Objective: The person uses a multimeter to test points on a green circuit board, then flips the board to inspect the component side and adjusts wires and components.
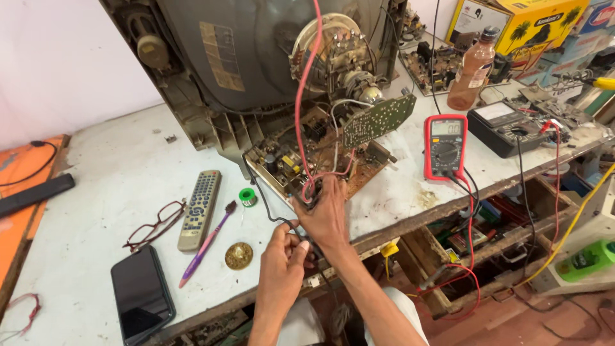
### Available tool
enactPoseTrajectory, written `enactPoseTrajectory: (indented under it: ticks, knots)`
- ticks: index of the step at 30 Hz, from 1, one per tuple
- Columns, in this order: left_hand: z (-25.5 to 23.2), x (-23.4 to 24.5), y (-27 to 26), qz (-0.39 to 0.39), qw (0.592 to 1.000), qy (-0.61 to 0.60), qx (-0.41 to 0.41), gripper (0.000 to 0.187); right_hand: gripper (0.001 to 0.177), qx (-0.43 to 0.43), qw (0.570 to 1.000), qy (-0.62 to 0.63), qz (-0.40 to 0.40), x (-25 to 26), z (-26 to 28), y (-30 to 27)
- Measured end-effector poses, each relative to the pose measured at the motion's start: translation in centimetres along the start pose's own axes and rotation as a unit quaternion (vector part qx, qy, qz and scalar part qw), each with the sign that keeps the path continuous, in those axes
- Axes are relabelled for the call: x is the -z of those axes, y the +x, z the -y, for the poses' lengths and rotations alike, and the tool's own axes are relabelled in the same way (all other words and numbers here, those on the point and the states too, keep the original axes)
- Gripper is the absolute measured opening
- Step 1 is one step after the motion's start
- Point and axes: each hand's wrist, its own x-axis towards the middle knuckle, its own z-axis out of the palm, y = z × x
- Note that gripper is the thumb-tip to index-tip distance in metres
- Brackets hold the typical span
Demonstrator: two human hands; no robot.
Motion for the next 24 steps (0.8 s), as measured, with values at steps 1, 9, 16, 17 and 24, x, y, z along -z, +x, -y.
enactPoseTrajectory:
  ticks: [1,9,16,17,24]
  knots:
    - [0.4,-0.1,-0.1,-0.009,0.999,-0.031,0.0,0.031,0.073,-0.005,1.0,0.004,0.027,0.4,0.1,-0.4]
    - [0.1,2.0,0.6,-0.042,0.954,-0.297,-0.026,0.025,0.05,-0.032,0.987,0.14,0.076,7.5,0.5,-12.6]
    - [-1.0,4.0,-0.6,-0.023,0.925,-0.373,-0.064,0.031,0.016,-0.007,0.986,0.095,0.134,8.5,0.7,-17.7]
    - [-0.6,3.9,-1.5,-0.04,0.93,-0.359,-0.062,0.033,0.014,-0.02,0.987,0.089,0.129,8.8,1.3,-17.7]
    - [3.0,2.6,-9.5,-0.074,0.986,0.037,-0.142,0.036,0.023,-0.046,0.988,0.112,0.093,9.4,6.7,-11.8]
